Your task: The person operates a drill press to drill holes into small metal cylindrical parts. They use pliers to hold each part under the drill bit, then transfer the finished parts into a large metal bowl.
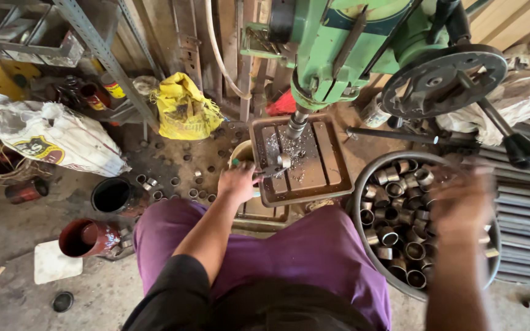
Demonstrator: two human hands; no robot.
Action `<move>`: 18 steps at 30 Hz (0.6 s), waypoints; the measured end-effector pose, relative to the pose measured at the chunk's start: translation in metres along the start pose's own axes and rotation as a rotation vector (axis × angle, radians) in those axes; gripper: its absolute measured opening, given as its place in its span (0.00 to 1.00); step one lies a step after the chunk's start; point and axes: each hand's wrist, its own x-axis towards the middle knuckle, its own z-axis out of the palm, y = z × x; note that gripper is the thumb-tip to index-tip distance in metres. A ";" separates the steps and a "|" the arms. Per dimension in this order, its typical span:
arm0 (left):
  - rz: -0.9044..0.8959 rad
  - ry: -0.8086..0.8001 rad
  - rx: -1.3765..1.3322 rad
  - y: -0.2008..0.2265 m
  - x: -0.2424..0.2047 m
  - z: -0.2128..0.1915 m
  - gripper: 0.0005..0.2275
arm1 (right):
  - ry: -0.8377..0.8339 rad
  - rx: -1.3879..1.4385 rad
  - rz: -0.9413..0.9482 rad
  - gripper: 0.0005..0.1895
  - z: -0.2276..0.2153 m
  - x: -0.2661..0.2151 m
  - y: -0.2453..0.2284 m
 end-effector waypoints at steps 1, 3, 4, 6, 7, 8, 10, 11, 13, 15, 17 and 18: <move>-0.019 0.036 0.002 -0.004 0.007 0.009 0.20 | -0.057 0.043 -0.052 0.15 -0.003 0.012 -0.022; -0.053 0.108 0.004 -0.009 0.019 0.020 0.20 | -0.175 -0.104 -0.133 0.15 -0.005 0.038 -0.060; -0.053 0.112 -0.046 -0.011 0.022 0.024 0.19 | -0.228 -0.219 -0.155 0.16 -0.006 0.049 -0.075; -0.056 0.117 -0.148 -0.014 0.025 0.028 0.19 | -0.353 -0.503 -0.194 0.17 -0.002 0.070 -0.101; -0.046 0.158 -0.142 -0.014 0.026 0.030 0.18 | -0.405 -0.625 -0.201 0.17 0.002 0.076 -0.109; -0.036 0.202 -0.137 -0.015 0.027 0.030 0.18 | -0.453 -0.732 -0.213 0.18 0.008 0.078 -0.111; -0.019 0.245 -0.121 -0.015 0.029 0.030 0.17 | -0.528 -0.898 -0.237 0.19 0.018 0.082 -0.124; -0.013 0.244 -0.109 -0.015 0.028 0.029 0.17 | -0.568 -0.974 -0.252 0.20 0.024 0.081 -0.124; -0.006 0.224 -0.097 -0.016 0.026 0.028 0.16 | -0.585 -1.037 -0.273 0.21 0.033 0.070 -0.117; -0.004 0.195 -0.099 -0.015 0.026 0.025 0.17 | -0.540 -1.052 -0.288 0.23 0.038 0.055 -0.102; 0.002 0.230 -0.083 -0.015 0.024 0.023 0.16 | -0.459 -1.049 -0.265 0.23 0.042 0.040 -0.084; 0.007 0.250 -0.075 -0.015 0.025 0.021 0.16 | -0.422 -1.043 -0.247 0.22 0.043 0.033 -0.072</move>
